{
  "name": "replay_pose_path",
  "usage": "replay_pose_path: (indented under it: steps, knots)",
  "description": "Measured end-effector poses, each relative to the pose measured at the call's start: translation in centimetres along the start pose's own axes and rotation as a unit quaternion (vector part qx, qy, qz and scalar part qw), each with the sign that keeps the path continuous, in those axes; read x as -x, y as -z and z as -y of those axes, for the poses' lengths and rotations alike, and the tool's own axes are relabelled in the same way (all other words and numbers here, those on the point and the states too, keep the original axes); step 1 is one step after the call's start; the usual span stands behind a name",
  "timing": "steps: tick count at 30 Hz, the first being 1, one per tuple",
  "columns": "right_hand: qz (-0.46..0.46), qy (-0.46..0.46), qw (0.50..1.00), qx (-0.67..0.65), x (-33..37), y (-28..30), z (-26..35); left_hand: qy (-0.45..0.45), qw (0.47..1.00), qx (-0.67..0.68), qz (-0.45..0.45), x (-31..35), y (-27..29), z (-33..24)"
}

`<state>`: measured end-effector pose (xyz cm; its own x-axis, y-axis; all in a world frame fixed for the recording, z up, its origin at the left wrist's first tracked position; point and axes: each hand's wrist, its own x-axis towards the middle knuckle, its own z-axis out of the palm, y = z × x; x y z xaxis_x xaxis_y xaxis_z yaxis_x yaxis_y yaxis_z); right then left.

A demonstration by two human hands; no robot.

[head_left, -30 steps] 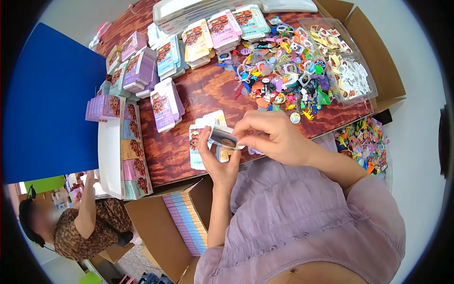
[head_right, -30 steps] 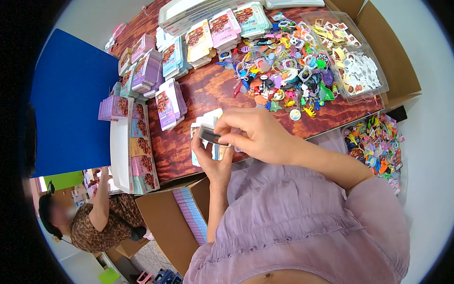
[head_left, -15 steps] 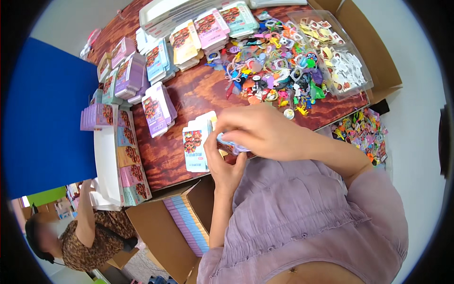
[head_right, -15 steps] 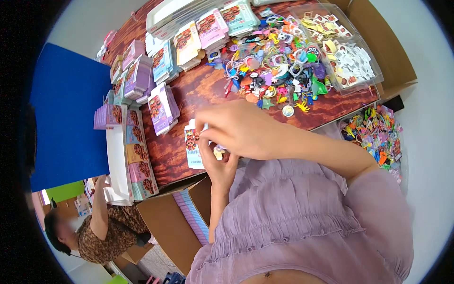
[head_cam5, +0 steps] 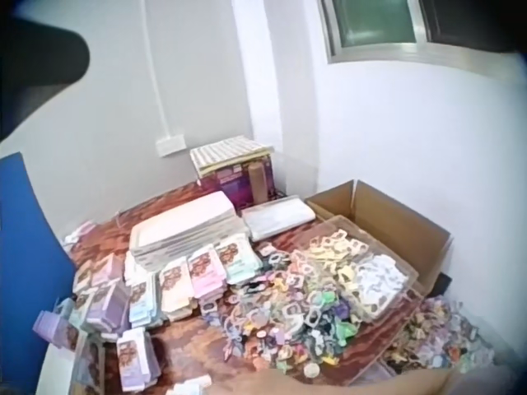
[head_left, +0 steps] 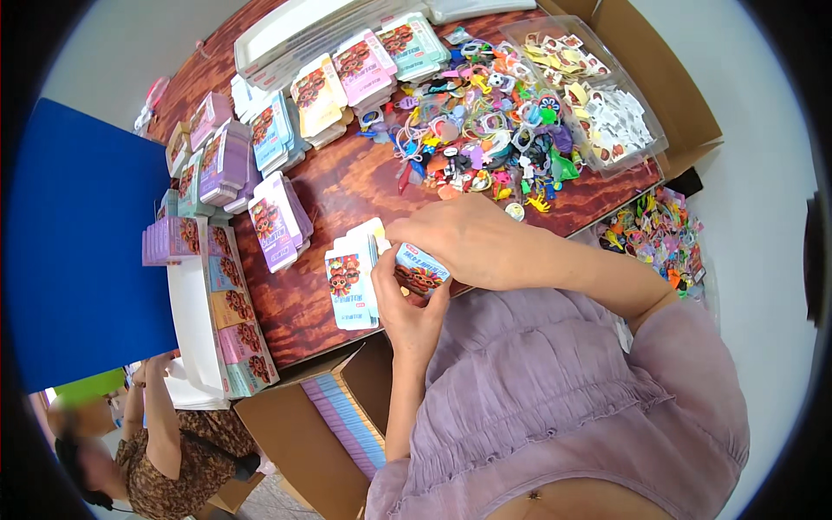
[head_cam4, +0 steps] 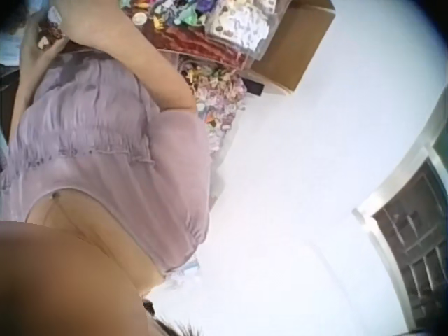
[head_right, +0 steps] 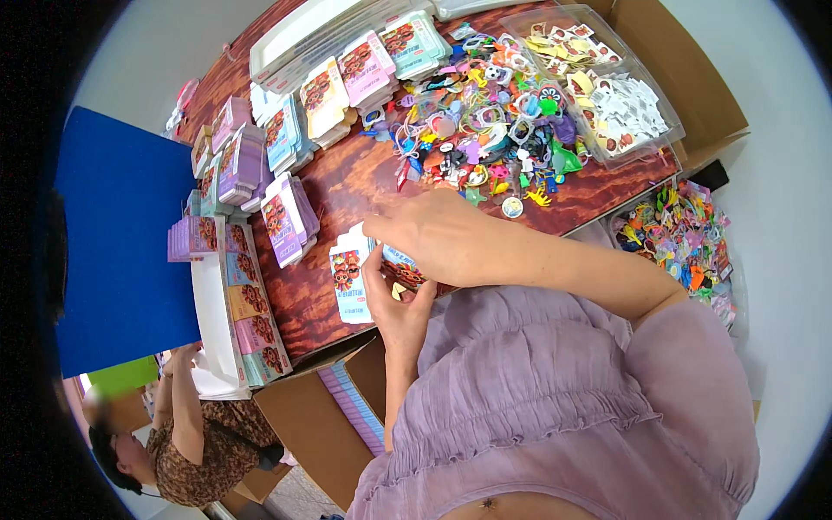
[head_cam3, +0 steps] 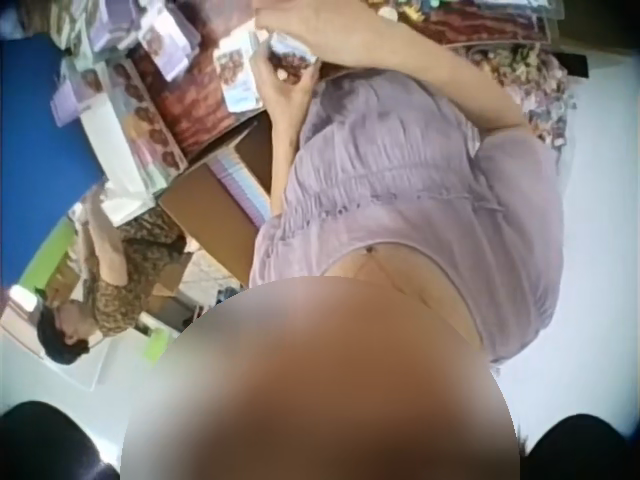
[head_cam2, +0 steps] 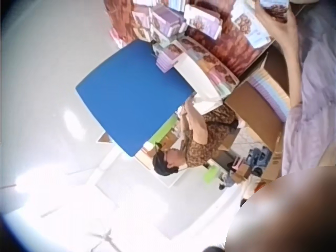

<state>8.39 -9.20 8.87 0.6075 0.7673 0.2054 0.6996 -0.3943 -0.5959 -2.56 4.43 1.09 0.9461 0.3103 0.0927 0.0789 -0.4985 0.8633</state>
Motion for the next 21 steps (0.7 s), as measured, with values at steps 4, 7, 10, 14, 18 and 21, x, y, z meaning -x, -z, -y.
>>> replay_pose_path:
  steps: [4,7,10,14,18,21]
  knots:
    - [-0.069,-0.052,0.991,-0.104,1.9,0.6,-0.3,0.027,0.997,0.071,-0.009,0.0,-0.8,0.5]
    - [-0.03,-0.021,0.999,0.027,3.0,-0.5,0.0,0.02,0.995,0.093,0.01,-0.4,-1.4,0.5]
    - [-0.07,-0.028,0.996,-0.049,3.5,-0.1,-0.8,0.038,0.993,0.112,0.019,-0.8,-1.5,-0.5]
    - [-0.15,-0.065,0.955,-0.246,7.4,3.3,-2.1,0.06,0.974,0.217,0.03,-1.6,-1.2,-0.4]
    - [0.153,-0.198,0.851,-0.461,16.1,4.3,-5.0,0.128,0.932,0.322,0.108,-1.7,0.2,0.8]
    - [0.18,-0.387,0.795,-0.431,23.3,-0.2,-11.3,0.132,0.923,0.35,0.094,-0.9,0.4,0.4]
